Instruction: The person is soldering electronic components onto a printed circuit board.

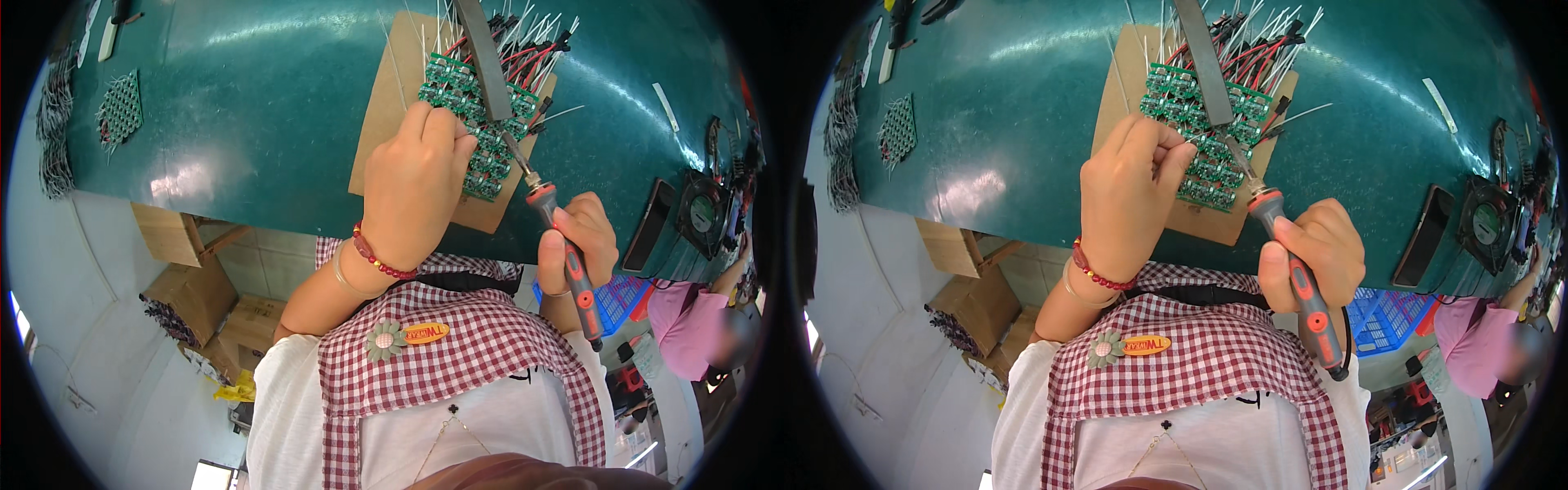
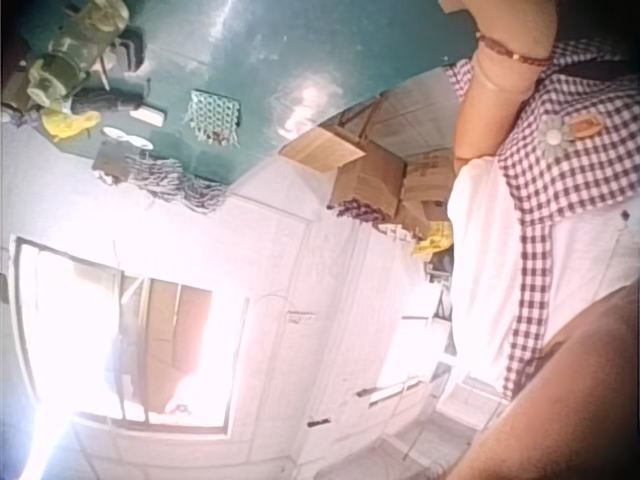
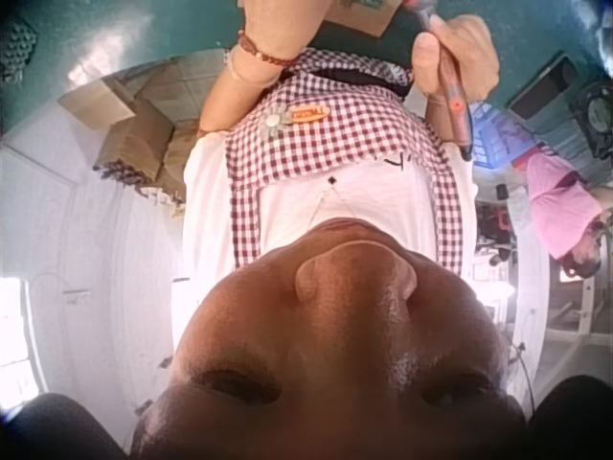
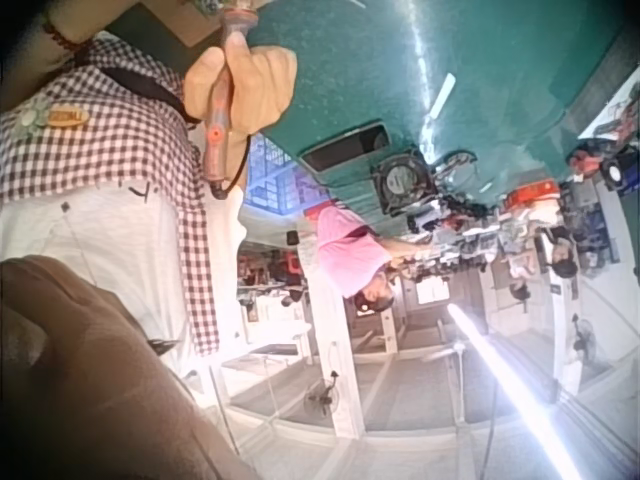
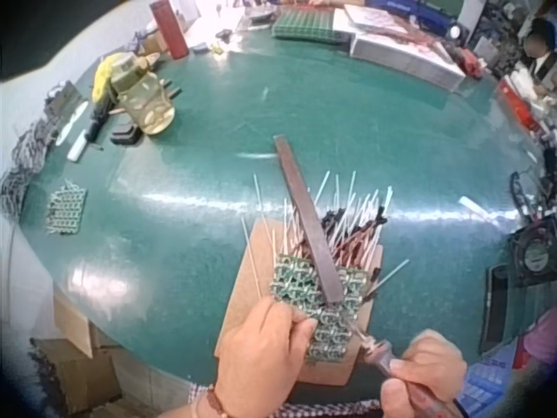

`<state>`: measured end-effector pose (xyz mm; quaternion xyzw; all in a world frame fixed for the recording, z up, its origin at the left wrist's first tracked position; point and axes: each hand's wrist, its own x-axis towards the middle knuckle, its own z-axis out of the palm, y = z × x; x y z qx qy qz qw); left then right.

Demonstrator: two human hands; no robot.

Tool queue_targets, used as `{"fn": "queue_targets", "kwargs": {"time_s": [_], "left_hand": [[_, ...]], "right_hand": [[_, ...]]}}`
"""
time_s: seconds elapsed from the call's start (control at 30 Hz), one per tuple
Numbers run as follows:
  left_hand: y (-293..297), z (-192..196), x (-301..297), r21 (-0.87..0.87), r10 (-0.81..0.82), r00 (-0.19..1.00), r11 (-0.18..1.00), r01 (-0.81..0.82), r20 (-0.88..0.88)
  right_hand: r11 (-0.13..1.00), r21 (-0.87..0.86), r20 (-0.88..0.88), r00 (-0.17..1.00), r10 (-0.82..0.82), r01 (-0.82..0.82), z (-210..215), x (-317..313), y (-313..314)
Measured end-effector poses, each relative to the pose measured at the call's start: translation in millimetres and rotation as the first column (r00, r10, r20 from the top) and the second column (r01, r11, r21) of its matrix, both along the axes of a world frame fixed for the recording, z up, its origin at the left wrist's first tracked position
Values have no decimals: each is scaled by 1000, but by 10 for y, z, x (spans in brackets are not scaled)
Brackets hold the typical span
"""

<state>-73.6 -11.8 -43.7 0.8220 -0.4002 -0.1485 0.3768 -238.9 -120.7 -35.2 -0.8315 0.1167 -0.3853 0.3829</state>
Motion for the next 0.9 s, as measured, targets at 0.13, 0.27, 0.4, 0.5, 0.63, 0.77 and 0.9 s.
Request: {"fn": "queue_targets", "kwargs": {"time_s": [0.13, 0.27, 0.4, 0.5, 0.63, 0.77, 0.9], "left_hand": [[-17, -3, -8, 2, -8, 1000, 1000, 8, -5], [-47, -4, -19, 31, -5, 1000, 999, 5, 8], [-64, -15, -44, 18, 30, 998, 999, -31, 49], [-64, -21, -38, 7, 38, 998, 999, -38, 44], [11, -21, 5, -21, 70, 997, 997, -70, -15], [93, 59, 10, -34, 22, 989, 999, -28, -148], [77, 257, -151, -153, -104, 879, 988, 36, -466]], "right_hand": [[1000, 9, 22, 1000, 8, -9, -19, 47, 2], [1000, 2, -28, 999, 15, -15, -17, 63, 0], [1000, -11, -40, 999, 18, -18, -2, 99, 13], [999, -38, -66, 998, 23, -25, 36, 111, 6], [999, 1, 5, 999, 43, -43, 39, -45, -57], [999, -3, 49, 998, 39, -39, 47, -219, -69], [991, 116, -52, 997, -56, 62, 70, -36, -30]]}}
